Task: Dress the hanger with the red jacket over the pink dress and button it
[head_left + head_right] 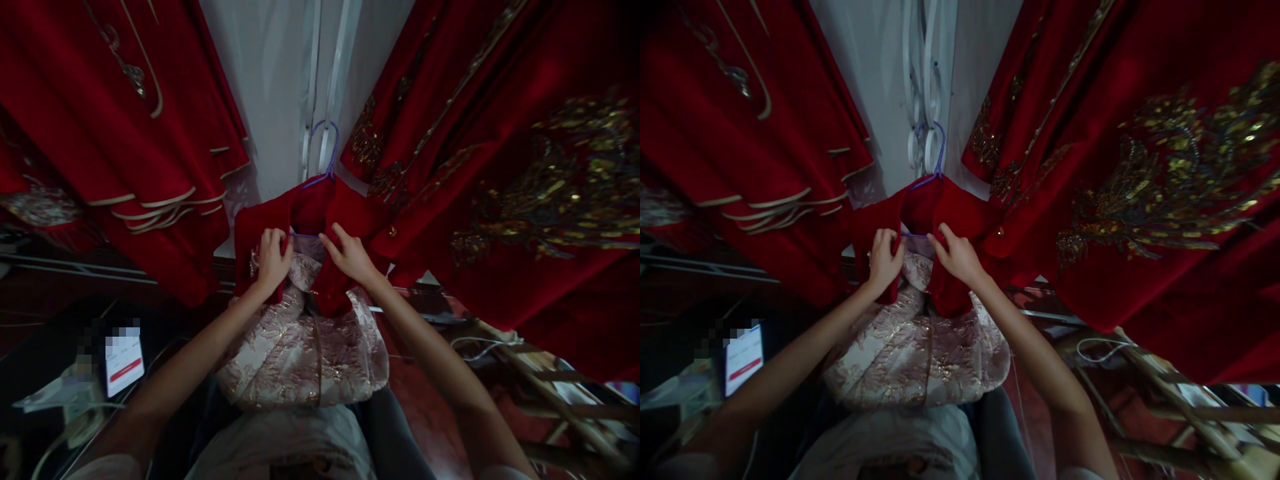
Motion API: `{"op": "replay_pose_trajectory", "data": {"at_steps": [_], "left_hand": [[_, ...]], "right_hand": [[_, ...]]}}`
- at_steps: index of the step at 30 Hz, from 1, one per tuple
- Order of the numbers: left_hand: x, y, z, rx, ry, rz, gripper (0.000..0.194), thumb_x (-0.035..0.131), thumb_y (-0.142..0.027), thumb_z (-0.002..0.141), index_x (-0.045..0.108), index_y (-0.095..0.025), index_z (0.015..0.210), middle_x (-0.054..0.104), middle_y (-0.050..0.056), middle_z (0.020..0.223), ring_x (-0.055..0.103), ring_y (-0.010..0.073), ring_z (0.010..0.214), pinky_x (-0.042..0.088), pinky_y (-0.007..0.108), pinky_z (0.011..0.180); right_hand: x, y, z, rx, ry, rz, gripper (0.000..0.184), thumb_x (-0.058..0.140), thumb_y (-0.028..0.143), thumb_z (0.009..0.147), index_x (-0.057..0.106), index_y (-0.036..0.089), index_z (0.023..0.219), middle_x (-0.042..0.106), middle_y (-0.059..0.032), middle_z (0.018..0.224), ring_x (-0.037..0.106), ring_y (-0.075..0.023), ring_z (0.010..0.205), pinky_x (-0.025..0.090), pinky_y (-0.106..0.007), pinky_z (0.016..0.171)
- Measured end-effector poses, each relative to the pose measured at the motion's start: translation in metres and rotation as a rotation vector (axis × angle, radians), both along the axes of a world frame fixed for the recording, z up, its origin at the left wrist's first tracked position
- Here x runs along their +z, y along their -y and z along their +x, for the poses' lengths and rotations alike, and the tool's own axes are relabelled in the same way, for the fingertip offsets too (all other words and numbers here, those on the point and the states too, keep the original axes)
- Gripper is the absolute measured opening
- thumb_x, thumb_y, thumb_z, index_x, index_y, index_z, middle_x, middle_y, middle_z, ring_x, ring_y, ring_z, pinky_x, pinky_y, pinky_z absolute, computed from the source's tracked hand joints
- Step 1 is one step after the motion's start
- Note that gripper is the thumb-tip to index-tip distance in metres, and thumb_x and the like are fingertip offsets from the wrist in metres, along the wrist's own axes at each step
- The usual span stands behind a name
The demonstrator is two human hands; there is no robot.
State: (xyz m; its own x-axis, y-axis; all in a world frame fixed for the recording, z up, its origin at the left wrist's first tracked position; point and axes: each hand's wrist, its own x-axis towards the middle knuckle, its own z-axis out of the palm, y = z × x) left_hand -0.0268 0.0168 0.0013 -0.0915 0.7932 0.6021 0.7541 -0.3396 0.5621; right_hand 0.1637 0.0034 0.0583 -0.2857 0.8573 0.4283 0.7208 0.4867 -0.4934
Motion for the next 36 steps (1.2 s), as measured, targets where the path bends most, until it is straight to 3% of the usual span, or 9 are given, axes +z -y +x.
{"op": "replay_pose_trajectory", "data": {"at_steps": [2,5,9,13,17,20,26,31,36], "left_hand": [[-0.004,-0.002,0.015,-0.151,0.118,-0.024,0.011,0.04,-0.029,0.091,0.046,-0.02,0.089,0.054,0.007,0.089,0.055,0.021,0.087,0.045,0.037,0.082],[0.004,-0.006,0.031,-0.31,0.296,-0.041,0.01,0.044,-0.029,0.09,0.046,-0.019,0.09,0.055,0.004,0.082,0.058,0.0177,0.082,0.046,0.032,0.079],[0.014,-0.002,0.036,-0.425,0.468,-0.073,0.013,0.051,-0.031,0.086,0.048,-0.019,0.091,0.057,0.003,0.085,0.058,0.0162,0.087,0.046,0.028,0.081],[0.003,0.006,0.032,-0.536,0.484,-0.131,0.022,0.06,-0.02,0.077,0.047,-0.019,0.095,0.056,0.001,0.09,0.056,0.0113,0.078,0.047,0.024,0.075],[-0.006,0.006,0.023,-0.482,0.424,-0.149,0.032,0.064,-0.014,0.071,0.054,-0.019,0.102,0.057,0.005,0.099,0.058,0.0125,0.084,0.049,0.025,0.076],[-0.003,0.004,0.012,-0.426,0.37,-0.11,0.027,0.062,-0.022,0.077,0.061,-0.021,0.104,0.057,0.006,0.101,0.06,0.0129,0.085,0.05,0.025,0.076],[0.007,-0.003,-0.002,-0.438,0.311,-0.192,0.027,0.066,-0.037,0.077,0.064,-0.02,0.098,0.059,0.0,0.077,0.058,0.0085,0.059,0.046,0.018,0.055],[0.003,-0.006,-0.009,-0.378,0.361,-0.218,0.027,0.069,-0.032,0.072,0.064,-0.019,0.096,0.065,0.004,0.092,0.064,0.0112,0.068,0.052,0.021,0.06],[0.0,-0.009,-0.02,-0.3,0.279,-0.222,0.018,0.07,-0.029,0.071,0.061,-0.019,0.082,0.066,0.0,0.07,0.065,0.0136,0.063,0.051,0.023,0.058]], "right_hand": [[-0.007,0.0,-0.006,0.023,0.028,-0.025,0.031,0.038,0.05,0.092,0.05,0.023,0.103,0.058,-0.0023,0.064,0.06,-0.0218,0.056,0.034,-0.027,0.052],[-0.013,-0.001,-0.013,0.093,-0.055,-0.045,0.031,0.035,0.047,0.094,0.049,0.021,0.105,0.059,-0.0023,0.066,0.061,-0.0205,0.058,0.037,-0.026,0.053],[-0.017,0.003,-0.014,0.109,-0.209,-0.044,0.031,0.039,0.047,0.092,0.047,0.02,0.106,0.058,-0.0015,0.066,0.06,-0.0191,0.057,0.041,-0.027,0.055],[-0.024,0.008,-0.017,0.012,-0.388,0.025,0.021,0.043,0.037,0.091,0.04,0.021,0.104,0.058,-0.0015,0.075,0.06,-0.0178,0.063,0.044,-0.028,0.06],[-0.034,0.005,-0.021,-0.094,-0.541,0.114,0.027,0.051,0.029,0.085,0.034,0.022,0.105,0.058,-0.0027,0.085,0.059,-0.0161,0.071,0.046,-0.028,0.065],[-0.036,0.002,-0.019,-0.029,-0.567,0.107,0.029,0.054,0.025,0.081,0.035,0.023,0.102,0.057,-0.0027,0.088,0.059,-0.0151,0.075,0.048,-0.027,0.067],[-0.037,0.003,-0.018,0.056,-0.467,0.049,0.028,0.057,0.023,0.076,0.037,0.023,0.095,0.055,-0.0003,0.081,0.057,-0.0141,0.067,0.047,-0.026,0.061],[-0.037,0.002,-0.026,0.057,-0.568,0.108,0.034,0.05,0.015,0.079,0.033,0.022,0.107,0.057,-0.0044,0.092,0.06,-0.0164,0.083,0.049,-0.03,0.075],[-0.029,0.003,-0.022,0.184,-0.481,0.091,0.026,0.048,0.013,0.079,0.041,0.022,0.103,0.056,-0.0029,0.089,0.059,-0.015,0.08,0.049,-0.029,0.076]]}}
